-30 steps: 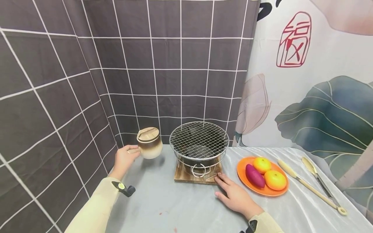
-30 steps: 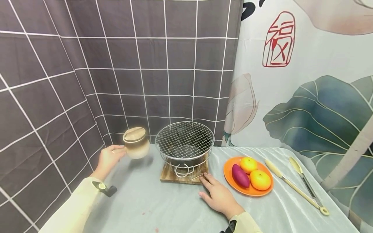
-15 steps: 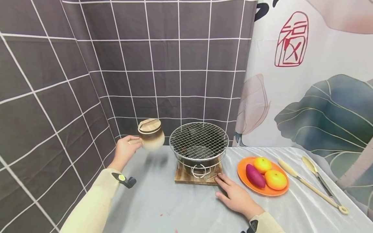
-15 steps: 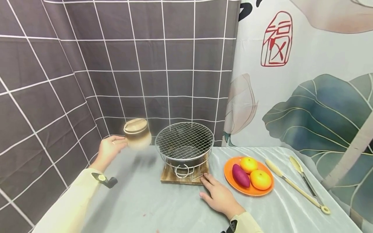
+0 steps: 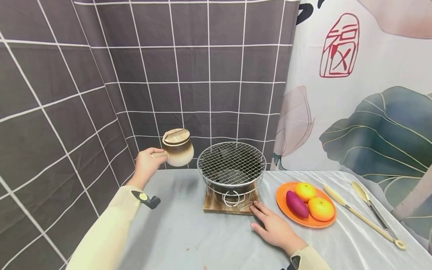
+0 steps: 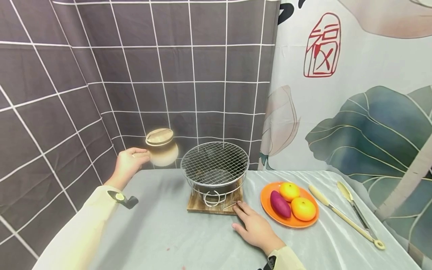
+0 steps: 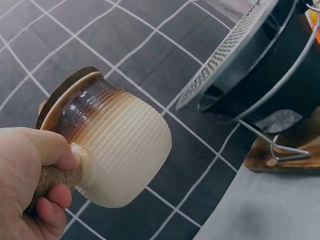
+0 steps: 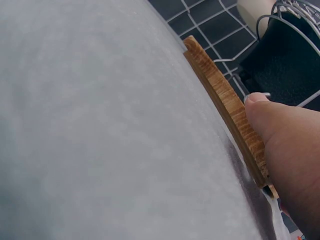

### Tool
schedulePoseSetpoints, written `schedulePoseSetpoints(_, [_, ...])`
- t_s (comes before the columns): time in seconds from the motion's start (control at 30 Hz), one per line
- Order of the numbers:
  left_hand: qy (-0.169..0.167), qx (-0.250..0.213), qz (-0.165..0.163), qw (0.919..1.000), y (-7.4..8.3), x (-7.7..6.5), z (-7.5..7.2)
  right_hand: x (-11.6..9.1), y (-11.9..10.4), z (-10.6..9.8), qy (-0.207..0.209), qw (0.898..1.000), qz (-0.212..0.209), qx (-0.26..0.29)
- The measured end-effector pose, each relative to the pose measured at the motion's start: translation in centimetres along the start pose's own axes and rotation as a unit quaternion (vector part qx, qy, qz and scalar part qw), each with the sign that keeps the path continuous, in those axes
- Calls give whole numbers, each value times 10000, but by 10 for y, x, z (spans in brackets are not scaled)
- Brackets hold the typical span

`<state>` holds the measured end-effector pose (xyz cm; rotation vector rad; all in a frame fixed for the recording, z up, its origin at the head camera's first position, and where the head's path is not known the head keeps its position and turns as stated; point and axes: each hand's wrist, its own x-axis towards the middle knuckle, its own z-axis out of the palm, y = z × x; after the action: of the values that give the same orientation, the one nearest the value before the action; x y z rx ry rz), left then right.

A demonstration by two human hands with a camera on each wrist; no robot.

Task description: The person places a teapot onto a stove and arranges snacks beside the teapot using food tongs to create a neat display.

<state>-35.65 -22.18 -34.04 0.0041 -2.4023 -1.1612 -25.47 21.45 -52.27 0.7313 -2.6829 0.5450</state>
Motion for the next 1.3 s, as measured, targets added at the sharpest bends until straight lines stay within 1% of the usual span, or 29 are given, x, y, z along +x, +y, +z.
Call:
schedulePoseSetpoints(0.13, [-88,-143,27,9999,10,4,2,0,-1,-1,8,10000,16,4])
schedulePoseSetpoints(0.33, [-94,-69,146,9998,27,9,8,0,0,0,-1,10000,23,-1])
schedulePoseSetpoints(0.53, [-57,-271,298,9992,45,11,17,-1,1,2,-11,10000,16,7])
schedulePoseSetpoints(0.67, [-108,-422,256,9987,55,14,24,-2,1,2,-10,10000,18,22])
schedulePoseSetpoints(0.77, [-147,-543,222,9982,62,17,29,-1,0,2,2,10000,-3,38])
schedulePoseSetpoints(0.93, [-155,-600,224,9978,70,20,38,-1,0,2,-1,10000,-70,4])
schedulePoseSetpoints(1.07, [-190,-635,282,9974,76,21,43,-1,0,2,-1,10000,-46,14])
schedulePoseSetpoints(1.17, [-156,-570,329,9977,81,21,48,-1,1,2,-16,10000,-23,15])
schedulePoseSetpoints(1.3, [-173,-633,283,9974,87,20,55,0,1,1,-42,10000,-1,6])
